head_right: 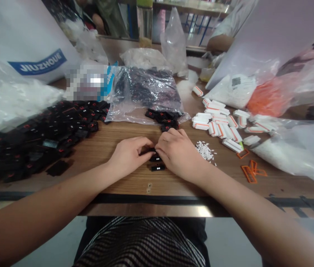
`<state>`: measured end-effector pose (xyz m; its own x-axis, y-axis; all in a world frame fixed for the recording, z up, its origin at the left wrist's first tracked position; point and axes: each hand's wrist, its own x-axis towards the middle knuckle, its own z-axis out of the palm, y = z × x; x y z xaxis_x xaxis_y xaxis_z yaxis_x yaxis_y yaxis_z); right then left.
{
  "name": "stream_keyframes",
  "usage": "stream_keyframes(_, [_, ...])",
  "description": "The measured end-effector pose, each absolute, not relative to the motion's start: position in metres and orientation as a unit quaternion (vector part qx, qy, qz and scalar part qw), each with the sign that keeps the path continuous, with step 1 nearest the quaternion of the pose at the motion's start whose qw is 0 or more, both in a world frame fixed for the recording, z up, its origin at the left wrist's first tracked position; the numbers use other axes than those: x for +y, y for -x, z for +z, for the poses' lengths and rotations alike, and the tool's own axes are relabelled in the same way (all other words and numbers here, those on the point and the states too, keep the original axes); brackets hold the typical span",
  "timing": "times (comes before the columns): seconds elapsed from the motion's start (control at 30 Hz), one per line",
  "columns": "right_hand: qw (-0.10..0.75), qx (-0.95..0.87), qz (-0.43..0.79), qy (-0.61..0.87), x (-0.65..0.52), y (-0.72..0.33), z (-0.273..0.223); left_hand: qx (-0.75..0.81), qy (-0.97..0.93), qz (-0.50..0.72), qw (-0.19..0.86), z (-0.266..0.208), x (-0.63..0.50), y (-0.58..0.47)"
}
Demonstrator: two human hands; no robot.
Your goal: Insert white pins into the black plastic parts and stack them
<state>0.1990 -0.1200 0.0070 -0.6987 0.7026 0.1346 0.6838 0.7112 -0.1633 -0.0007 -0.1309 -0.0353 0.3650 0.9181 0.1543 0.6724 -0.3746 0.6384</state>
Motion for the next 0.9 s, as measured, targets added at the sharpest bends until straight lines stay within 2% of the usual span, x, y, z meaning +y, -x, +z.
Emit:
stream_keyframes(0.2, [0.123, -0.918, 0.057, 0.373, -0.123, -0.205, 0.009, 0.505, -0.786, 0.26, 0.246, -0.036, -0.13, 0.0])
stream_keyframes(0.37, [0.111, -0.921, 0.051, 0.37, -0.125, -0.197, 0.012, 0.507, -0.784, 0.257, 0.25, -0.033, -0.13, 0.0])
stream_keyframes(0.5, [0.143, -0.907, 0.106, 0.382, -0.125, -0.207, 0.011, 0.507, -0.786, 0.257, 0.244, -0.033, -0.131, 0.001])
stream_keyframes(0.6, [0.197, -0.846, 0.146, 0.474, -0.124, -0.247, 0.01, 0.503, -0.788, 0.261, 0.242, -0.035, -0.13, 0.001])
stream_keyframes(0.63, [0.186, -0.81, 0.138, 0.539, -0.125, -0.266, 0.009, 0.502, -0.788, 0.261, 0.242, -0.035, -0.13, 0.001])
stream_keyframes(0.73, [0.075, -0.682, 0.051, 0.726, -0.131, -0.319, 0.004, 0.505, -0.788, 0.255, 0.241, -0.034, -0.13, 0.0])
stream_keyframes(0.8, [0.056, -0.644, 0.064, 0.76, -0.138, -0.342, -0.001, 0.509, -0.788, 0.248, 0.241, -0.034, -0.129, 0.0])
stream_keyframes(0.9, [0.097, -0.622, 0.088, 0.772, -0.149, -0.347, -0.011, 0.512, -0.787, 0.244, 0.242, -0.033, -0.129, 0.0])
